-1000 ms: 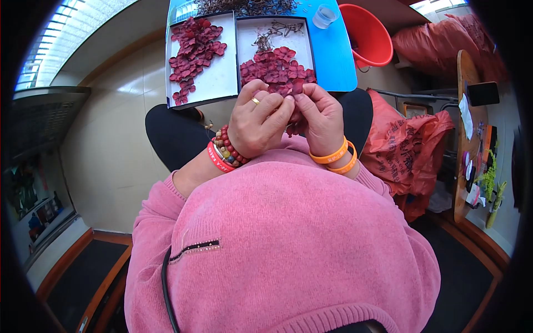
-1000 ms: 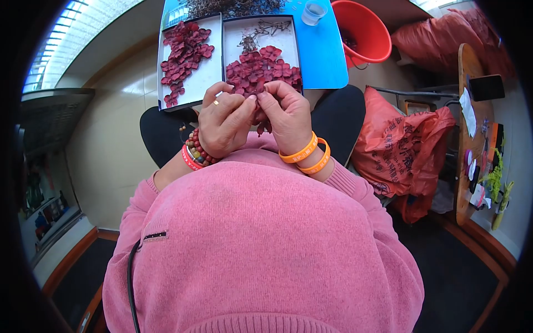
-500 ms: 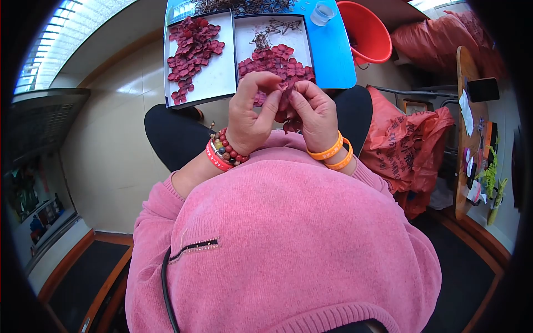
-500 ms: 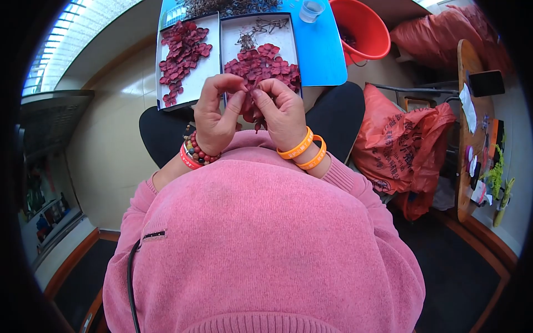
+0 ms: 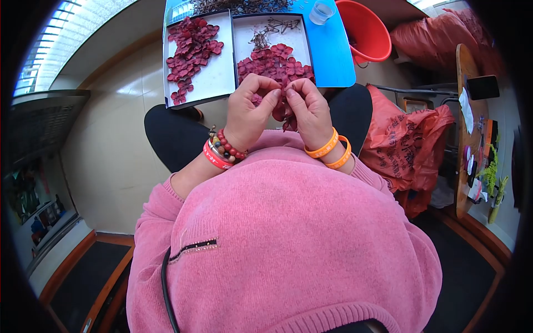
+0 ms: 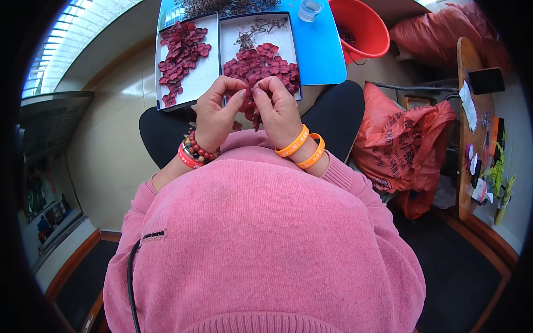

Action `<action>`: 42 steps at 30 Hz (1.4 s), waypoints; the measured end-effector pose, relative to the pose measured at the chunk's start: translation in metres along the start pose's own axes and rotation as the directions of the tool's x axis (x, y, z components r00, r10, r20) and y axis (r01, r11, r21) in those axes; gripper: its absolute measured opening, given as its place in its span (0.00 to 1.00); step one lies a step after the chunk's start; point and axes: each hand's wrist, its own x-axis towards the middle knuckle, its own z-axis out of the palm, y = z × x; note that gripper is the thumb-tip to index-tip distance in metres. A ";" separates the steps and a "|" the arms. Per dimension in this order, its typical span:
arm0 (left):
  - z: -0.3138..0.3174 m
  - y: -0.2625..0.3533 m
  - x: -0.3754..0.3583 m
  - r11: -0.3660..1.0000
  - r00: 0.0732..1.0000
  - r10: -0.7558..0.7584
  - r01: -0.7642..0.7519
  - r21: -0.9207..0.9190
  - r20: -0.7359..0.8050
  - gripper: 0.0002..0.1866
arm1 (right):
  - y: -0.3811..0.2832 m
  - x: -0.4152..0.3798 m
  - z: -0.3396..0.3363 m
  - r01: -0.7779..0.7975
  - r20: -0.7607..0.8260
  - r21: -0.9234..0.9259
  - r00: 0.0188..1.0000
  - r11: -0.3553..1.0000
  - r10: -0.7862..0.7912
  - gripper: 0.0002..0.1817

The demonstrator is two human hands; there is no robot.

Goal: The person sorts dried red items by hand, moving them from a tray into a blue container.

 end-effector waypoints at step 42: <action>0.006 -0.006 0.003 0.933 0.985 0.172 -0.166 0.320 0.011 0.05 | 0.033 0.013 -0.011 -0.167 0.108 0.229 0.984 0.959 0.145 0.05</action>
